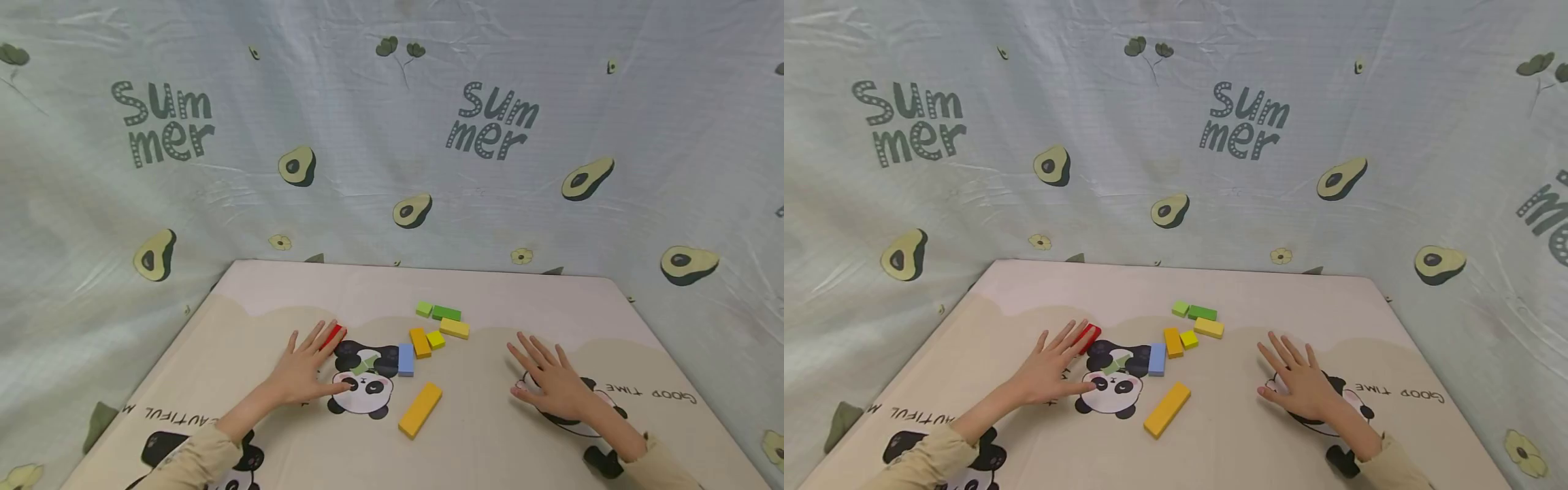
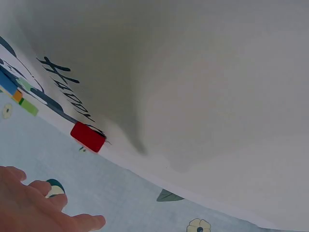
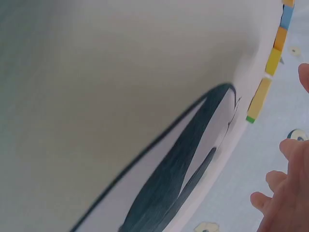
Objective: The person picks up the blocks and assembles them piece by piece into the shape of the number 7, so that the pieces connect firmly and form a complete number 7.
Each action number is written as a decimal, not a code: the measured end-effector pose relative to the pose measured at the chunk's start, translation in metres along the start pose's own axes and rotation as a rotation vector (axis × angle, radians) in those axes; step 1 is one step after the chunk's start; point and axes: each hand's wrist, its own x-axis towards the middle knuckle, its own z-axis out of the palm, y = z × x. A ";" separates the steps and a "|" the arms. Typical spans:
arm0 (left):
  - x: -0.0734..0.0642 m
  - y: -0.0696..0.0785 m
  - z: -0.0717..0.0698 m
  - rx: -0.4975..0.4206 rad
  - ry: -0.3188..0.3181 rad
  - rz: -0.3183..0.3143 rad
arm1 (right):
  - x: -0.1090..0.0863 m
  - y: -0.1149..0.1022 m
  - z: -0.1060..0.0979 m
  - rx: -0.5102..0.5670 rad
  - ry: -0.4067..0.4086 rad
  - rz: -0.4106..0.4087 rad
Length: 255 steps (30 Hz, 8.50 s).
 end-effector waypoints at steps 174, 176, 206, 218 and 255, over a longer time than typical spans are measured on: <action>0.036 0.076 0.024 0.068 -0.294 0.334 | 0.134 -0.098 0.030 -0.029 -0.199 -0.202; 0.035 0.076 0.024 0.070 -0.293 0.336 | 0.134 -0.097 0.030 -0.040 -0.185 -0.207; 0.036 0.075 0.027 0.087 -0.294 0.329 | 0.130 -0.090 0.031 -0.144 -0.014 -0.323; 0.037 0.076 0.022 0.095 -0.272 0.349 | 0.120 -0.086 0.018 -0.219 0.047 -0.387; 0.036 0.077 0.024 0.092 -0.280 0.357 | 0.028 -0.064 -0.003 -0.220 -0.018 -0.394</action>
